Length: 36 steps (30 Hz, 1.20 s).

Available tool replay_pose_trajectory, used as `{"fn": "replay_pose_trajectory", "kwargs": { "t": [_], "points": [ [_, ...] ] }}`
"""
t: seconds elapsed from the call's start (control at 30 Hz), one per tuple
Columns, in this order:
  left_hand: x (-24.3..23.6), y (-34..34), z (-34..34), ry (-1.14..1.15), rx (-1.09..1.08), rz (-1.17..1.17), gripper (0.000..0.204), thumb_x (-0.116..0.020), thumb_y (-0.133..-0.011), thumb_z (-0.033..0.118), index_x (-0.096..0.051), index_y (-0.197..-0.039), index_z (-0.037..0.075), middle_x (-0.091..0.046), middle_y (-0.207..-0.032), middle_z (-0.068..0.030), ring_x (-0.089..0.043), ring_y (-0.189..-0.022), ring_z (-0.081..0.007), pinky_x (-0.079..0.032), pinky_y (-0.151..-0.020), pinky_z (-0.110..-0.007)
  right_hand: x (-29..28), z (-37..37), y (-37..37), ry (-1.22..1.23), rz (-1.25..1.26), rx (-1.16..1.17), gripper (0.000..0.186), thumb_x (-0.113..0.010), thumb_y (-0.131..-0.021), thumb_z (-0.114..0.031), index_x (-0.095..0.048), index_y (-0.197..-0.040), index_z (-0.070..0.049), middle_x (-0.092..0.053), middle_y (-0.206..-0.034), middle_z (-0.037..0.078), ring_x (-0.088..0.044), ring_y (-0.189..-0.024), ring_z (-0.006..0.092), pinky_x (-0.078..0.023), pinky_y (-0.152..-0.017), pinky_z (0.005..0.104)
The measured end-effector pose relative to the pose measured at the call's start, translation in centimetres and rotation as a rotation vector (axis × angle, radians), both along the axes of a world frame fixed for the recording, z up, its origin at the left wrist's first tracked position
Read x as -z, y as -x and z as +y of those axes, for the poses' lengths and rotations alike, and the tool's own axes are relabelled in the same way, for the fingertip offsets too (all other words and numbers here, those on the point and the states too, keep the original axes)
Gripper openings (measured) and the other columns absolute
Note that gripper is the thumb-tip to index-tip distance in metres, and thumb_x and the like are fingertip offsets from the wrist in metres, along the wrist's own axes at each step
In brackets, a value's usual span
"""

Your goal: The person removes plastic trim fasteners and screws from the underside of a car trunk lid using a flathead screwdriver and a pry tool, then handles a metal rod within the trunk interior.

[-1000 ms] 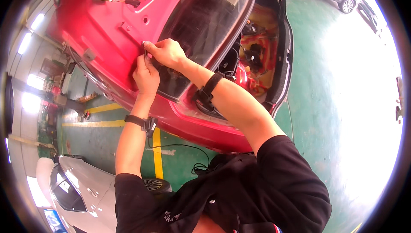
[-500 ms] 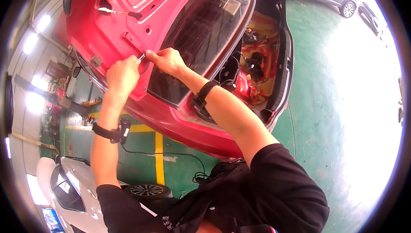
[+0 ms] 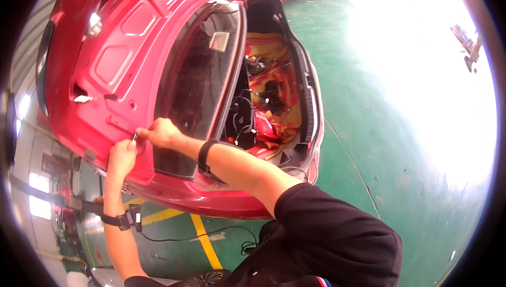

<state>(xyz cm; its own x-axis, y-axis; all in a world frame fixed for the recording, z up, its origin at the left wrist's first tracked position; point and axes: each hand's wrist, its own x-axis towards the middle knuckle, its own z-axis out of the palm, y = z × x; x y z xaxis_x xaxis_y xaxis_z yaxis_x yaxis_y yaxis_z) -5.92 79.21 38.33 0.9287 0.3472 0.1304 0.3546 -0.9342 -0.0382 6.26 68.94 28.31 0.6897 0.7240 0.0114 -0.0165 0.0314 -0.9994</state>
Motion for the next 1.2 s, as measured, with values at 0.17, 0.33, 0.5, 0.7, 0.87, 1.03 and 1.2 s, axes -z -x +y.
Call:
{"fn": "replay_pose_trajectory", "kwargs": {
  "t": [0.17, 0.33, 0.5, 0.7, 0.87, 1.03, 1.2],
  "points": [
    [-2.5, -2.2, -2.0, 0.001, -0.106, 0.205, 0.035, -0.051, -0.097, 0.026, -0.07, -0.09, -0.003, -0.066, -0.091, -0.0294, -0.063, -0.093, -0.0481, -0.048, -0.083, -0.057, -0.3, -1.7, -1.0, 0.041, 0.013, 0.03, 0.057, -0.068, -0.089, -0.056, -0.077, -0.094, 0.0, -0.066, -0.066, 0.011, -0.066, -0.062, 0.0183, -0.053, -0.06, 0.0362],
    [1.0, -0.3, -0.3, -0.017, 0.104, -0.066, 0.04, -0.049, -0.099, 0.027, -0.065, -0.079, -0.005, -0.062, -0.08, -0.0312, -0.06, -0.082, -0.052, -0.044, -0.074, -0.06, -0.1, -1.5, -0.8, -0.018, -0.031, 0.094, 0.053, -0.07, -0.087, -0.052, -0.076, -0.087, 0.001, -0.07, -0.07, 0.016, -0.071, -0.066, 0.0239, -0.055, -0.063, 0.0396],
    [2.4, 1.0, 1.5, -0.031, 0.084, -0.216, 0.042, -0.052, -0.099, 0.026, -0.06, -0.073, -0.006, -0.059, -0.071, -0.0294, -0.056, -0.071, -0.0507, -0.039, -0.065, -0.058, 0.2, -0.8, 0.0, -0.024, -0.113, 0.102, 0.053, -0.068, -0.088, -0.051, -0.075, -0.09, 0.001, -0.069, -0.078, 0.024, -0.071, -0.075, 0.034, -0.055, -0.071, 0.0435],
    [7.3, 0.7, 0.7, 0.098, 0.061, -0.387, 0.041, -0.047, -0.104, 0.028, -0.063, -0.087, -0.006, -0.062, -0.074, -0.0271, -0.057, -0.066, -0.045, -0.043, -0.063, -0.051, 0.7, -1.3, -0.7, -0.08, -0.041, 0.104, 0.054, -0.069, -0.088, -0.05, -0.075, -0.087, 0.003, -0.069, -0.073, 0.022, -0.072, -0.072, 0.0314, -0.055, -0.067, 0.0431],
    [15.7, -2.1, 0.2, 0.233, 0.12, -0.998, 0.039, -0.043, -0.107, 0.025, -0.062, -0.097, -0.007, -0.066, -0.074, -0.0208, -0.059, -0.059, -0.0344, -0.048, -0.059, -0.041, 0.5, -1.0, 0.1, -0.082, -0.103, 0.131, 0.054, -0.067, -0.089, -0.048, -0.074, -0.08, 0.004, -0.068, -0.071, 0.022, -0.071, -0.073, 0.0336, -0.055, -0.068, 0.0431],
    [17.2, -3.8, -0.3, 0.58, -0.102, -0.948, 0.039, -0.043, -0.108, 0.027, -0.063, -0.106, -0.006, -0.066, -0.077, -0.0184, -0.063, -0.064, -0.0244, -0.049, -0.057, -0.031, 0.4, -1.5, 0.1, -0.111, -0.101, 0.151, 0.052, -0.069, -0.087, -0.043, -0.071, -0.075, 0.008, -0.067, -0.069, 0.023, -0.07, -0.07, 0.0321, -0.054, -0.065, 0.0417],
    [15.5, -2.0, 0.1, 0.325, 0.184, -0.877, 0.034, -0.042, -0.108, 0.02, -0.062, -0.105, -0.007, -0.066, -0.075, -0.0176, -0.062, -0.063, -0.0242, -0.049, -0.058, -0.034, 0.4, -2.1, -0.1, -0.136, -0.136, 0.149, 0.049, -0.069, -0.088, -0.043, -0.073, -0.076, 0.004, -0.068, -0.069, 0.022, -0.07, -0.069, 0.0308, -0.054, -0.064, 0.041]
  ]
}}
